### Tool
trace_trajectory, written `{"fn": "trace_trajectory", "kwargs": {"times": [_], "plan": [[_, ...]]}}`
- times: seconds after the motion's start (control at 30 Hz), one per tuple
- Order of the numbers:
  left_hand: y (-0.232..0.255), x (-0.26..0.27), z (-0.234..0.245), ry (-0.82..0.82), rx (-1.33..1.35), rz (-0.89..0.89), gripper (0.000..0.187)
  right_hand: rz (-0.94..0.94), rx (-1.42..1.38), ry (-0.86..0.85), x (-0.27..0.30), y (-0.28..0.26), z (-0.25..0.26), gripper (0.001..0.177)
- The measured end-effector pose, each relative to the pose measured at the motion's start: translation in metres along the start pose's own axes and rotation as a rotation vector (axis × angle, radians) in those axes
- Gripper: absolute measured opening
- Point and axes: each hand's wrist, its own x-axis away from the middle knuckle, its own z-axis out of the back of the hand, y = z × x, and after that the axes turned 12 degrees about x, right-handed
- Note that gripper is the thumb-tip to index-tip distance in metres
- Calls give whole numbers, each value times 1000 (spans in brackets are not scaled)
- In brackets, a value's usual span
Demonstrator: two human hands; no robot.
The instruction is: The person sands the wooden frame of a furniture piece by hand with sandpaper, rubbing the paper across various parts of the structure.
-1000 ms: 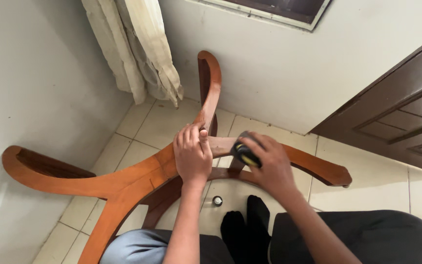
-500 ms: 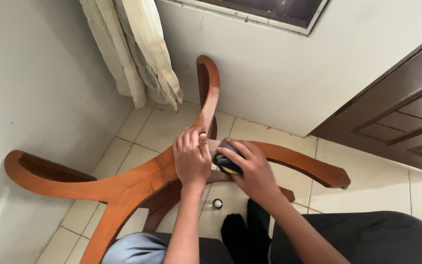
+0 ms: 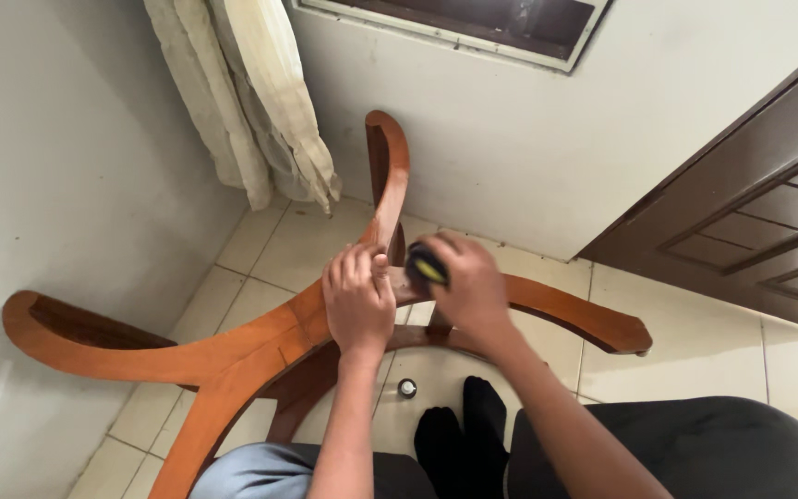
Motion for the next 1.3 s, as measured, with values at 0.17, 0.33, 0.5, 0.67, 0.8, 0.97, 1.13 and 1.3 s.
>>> {"fn": "trace_trajectory", "kwargs": {"times": [0.17,0.33,0.5,0.67,0.8,0.97,1.13,1.3], "plan": [[0,0,3,38,142,74,62,248,-62,-11,20,-17,5,67],[1,-1,5,50,179,100,67,280,-24,-89,27,5,34,65],[3,-3,5,52,179,118,70,138,3,-37,10,15,29,59],[7,-5,10,74,239,135,71,125,-39,-33,-5,-21,-2,63],[9,-3,14,112,334,236,69,245,-58,-30,7,-43,-4,63],[0,-4,9,78,254,177,57,260,-45,-103,22,-16,19,66],[-1,-3,3,21,40,45,48,81,64,-115,15,21,31,62],[-2,-1,2,1,28,13,48,-28,76,-132,-6,15,14,57]]}}
